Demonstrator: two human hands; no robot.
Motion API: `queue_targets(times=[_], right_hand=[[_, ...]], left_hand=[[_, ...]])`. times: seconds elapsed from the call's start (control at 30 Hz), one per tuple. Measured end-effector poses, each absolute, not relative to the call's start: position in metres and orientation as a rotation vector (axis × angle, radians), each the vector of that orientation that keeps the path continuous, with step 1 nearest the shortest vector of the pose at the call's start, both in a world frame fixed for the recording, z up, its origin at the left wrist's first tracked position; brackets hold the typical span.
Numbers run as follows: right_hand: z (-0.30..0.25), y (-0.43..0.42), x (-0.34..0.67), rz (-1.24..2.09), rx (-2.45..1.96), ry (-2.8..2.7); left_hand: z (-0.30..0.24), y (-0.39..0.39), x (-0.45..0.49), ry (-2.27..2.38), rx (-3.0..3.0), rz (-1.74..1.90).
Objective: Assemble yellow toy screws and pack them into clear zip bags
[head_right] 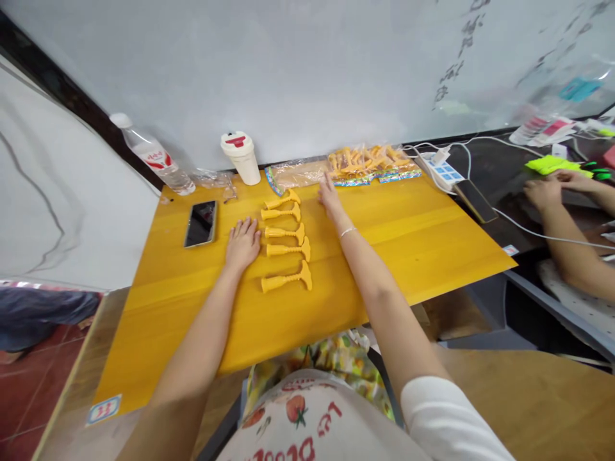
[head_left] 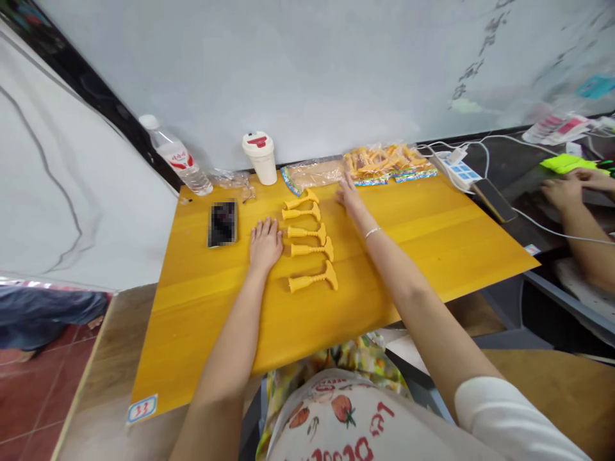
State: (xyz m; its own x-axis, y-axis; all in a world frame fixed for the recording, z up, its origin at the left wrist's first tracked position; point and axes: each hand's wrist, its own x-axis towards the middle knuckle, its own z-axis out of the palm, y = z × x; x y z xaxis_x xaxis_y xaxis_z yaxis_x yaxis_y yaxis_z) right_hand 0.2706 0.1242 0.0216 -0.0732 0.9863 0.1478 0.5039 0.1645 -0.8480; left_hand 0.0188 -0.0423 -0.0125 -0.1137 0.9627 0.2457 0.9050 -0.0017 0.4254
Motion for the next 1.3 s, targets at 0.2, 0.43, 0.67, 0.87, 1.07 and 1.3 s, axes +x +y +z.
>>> queue_targets(times=[0.2,0.43,0.67,0.87,1.07,1.3], right_hand=[[0.064,0.123,0.251,1.186,-1.440,-1.268],[0.108,-0.037,0.231,1.610,-0.510,-1.165],[0.071,-0.159,0.259,1.884,-0.596,-0.973],[0.046,-0.189,0.295,1.817,-0.903,-1.471],[0.044,-0.181,0.326,1.128,-1.224,-1.976],[0.026,-0.156,0.325,0.751,-1.443,-1.947]], left_hand=[[-0.008,-0.040,0.015,2.035,1.812,0.974],[0.038,-0.071,0.023,1.402,0.815,1.649],[0.068,-0.164,0.037,1.012,0.574,1.674],[0.029,-0.215,0.002,1.323,0.510,1.820],[0.023,-0.251,-0.019,1.622,0.577,1.936],[0.044,-0.252,0.032,1.990,1.673,1.547]])
